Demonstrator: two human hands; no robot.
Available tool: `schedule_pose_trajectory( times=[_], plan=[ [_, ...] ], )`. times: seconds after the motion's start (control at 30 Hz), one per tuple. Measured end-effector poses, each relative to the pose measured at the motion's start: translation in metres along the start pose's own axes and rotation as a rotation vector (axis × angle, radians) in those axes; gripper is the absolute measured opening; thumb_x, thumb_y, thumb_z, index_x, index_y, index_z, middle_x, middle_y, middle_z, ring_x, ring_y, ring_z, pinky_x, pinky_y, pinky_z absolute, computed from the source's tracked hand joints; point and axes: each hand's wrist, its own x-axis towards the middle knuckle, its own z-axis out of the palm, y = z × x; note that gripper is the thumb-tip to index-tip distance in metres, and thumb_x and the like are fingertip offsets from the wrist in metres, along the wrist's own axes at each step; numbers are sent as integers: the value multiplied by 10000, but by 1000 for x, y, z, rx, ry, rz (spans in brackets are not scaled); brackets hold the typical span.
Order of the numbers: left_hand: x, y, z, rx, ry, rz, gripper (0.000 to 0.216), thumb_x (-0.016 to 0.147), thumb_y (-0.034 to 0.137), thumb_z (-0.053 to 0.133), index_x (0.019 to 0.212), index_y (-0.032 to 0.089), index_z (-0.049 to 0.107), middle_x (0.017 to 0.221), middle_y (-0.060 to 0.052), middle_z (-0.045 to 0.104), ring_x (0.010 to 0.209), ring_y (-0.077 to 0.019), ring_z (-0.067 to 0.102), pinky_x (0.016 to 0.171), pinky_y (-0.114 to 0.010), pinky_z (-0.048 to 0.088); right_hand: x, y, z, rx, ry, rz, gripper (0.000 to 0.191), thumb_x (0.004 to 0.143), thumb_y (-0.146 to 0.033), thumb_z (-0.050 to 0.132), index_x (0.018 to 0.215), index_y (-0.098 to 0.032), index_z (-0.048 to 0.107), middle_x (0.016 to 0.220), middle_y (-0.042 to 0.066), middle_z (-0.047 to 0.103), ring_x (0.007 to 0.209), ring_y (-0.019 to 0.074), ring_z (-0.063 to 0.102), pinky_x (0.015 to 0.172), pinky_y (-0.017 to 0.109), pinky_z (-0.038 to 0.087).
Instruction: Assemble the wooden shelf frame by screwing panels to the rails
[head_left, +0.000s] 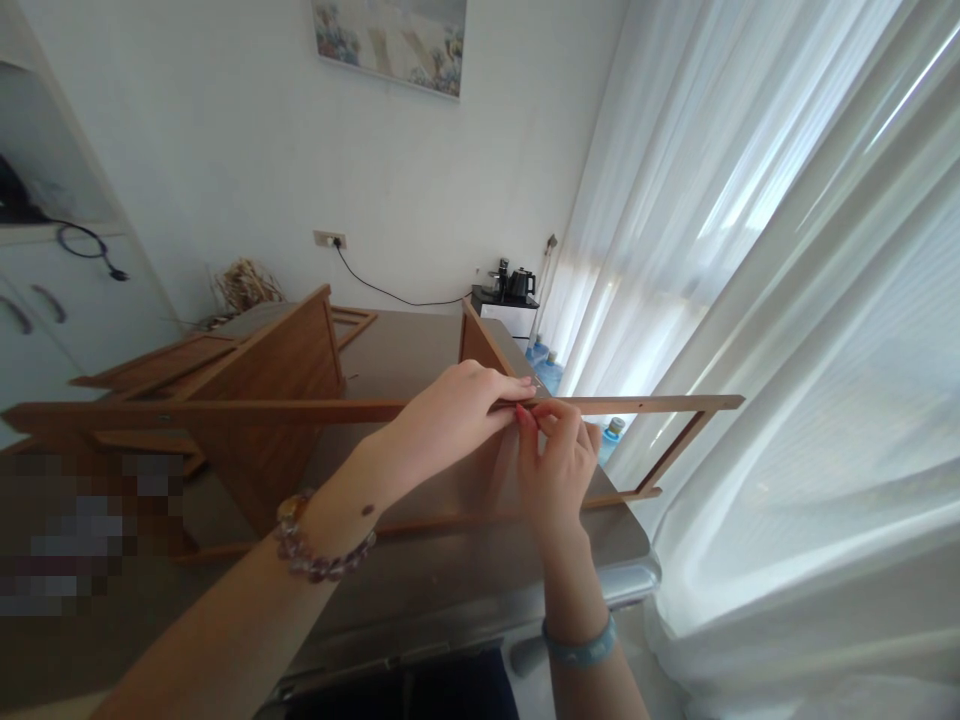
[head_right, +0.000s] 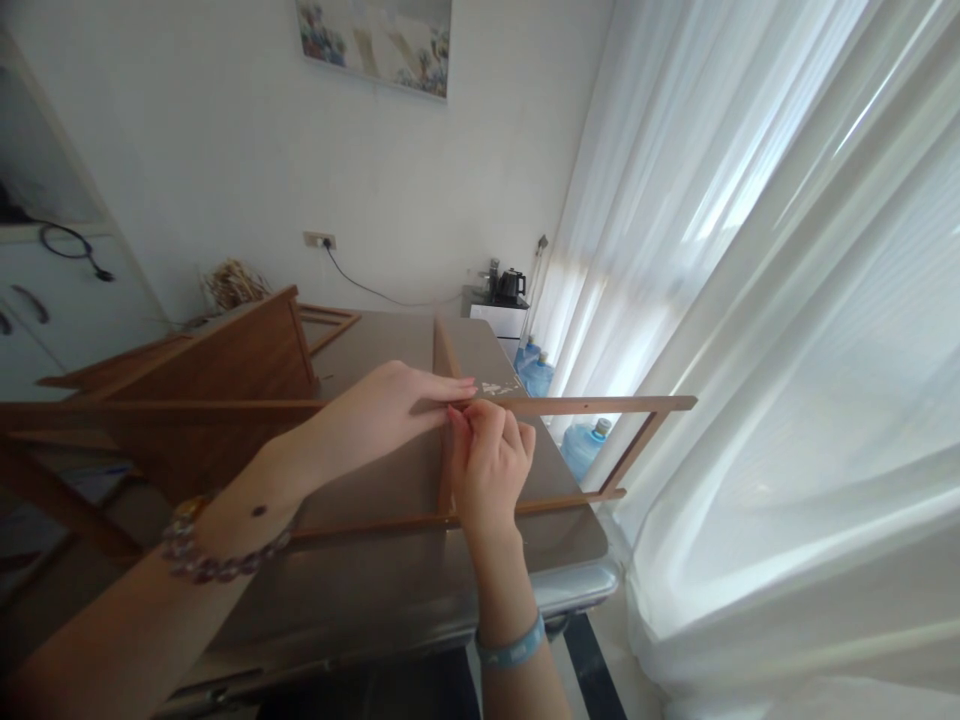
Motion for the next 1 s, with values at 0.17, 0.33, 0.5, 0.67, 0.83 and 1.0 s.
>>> schedule_pose_trajectory(
  times=[0.17,0.33,0.5,0.67,0.83,1.0],
  plan=[
    [0,-1,0,20,-20,-5,315,912,198,576,1208,230,678,1280,-38,638,1206,-236,601,1045,-346,472,-1,6,-4,302,-157,152,163,965,-327,530,856,-209,504,761,-11,614,672,137,573,660,269,417],
    [0,-1,-1,9,-16,-6,315,913,210,578,1212,234,674,1269,-46,644,1204,-224,602,1026,-326,482,1,2,-10,523,-180,368,205,887,-372,653,810,-209,556,750,-29,646,651,117,603,632,235,470],
    [0,1,-2,-3,-27,-22,316,914,203,581,1218,210,667,1276,-56,637,1206,-213,602,1031,-315,476,1,0,-10,764,-177,566,218,808,-376,739,808,-199,612,788,-2,695,701,140,663,655,248,536],
    [0,2,-2,5,-29,-41,307,924,231,578,1214,188,667,1272,-51,642,1206,-215,602,1029,-320,477,-4,-1,-12,776,-165,565,150,852,-345,690,911,-207,673,876,19,711,800,150,680,741,272,580],
    [0,2,-1,19,-15,-37,311,935,252,563,1221,179,662,1271,-43,644,1215,-222,594,1022,-330,481,-9,1,-19,740,-219,486,173,930,-303,584,1062,-242,678,1051,34,700,939,158,678,810,272,579],
    [0,2,-1,1,-8,-16,294,927,234,573,1200,203,679,1261,-42,648,1208,-208,600,1022,-311,478,-7,5,-20,827,-253,546,151,904,-315,632,1036,-246,608,1014,22,714,938,159,689,787,265,584]
  ],
)
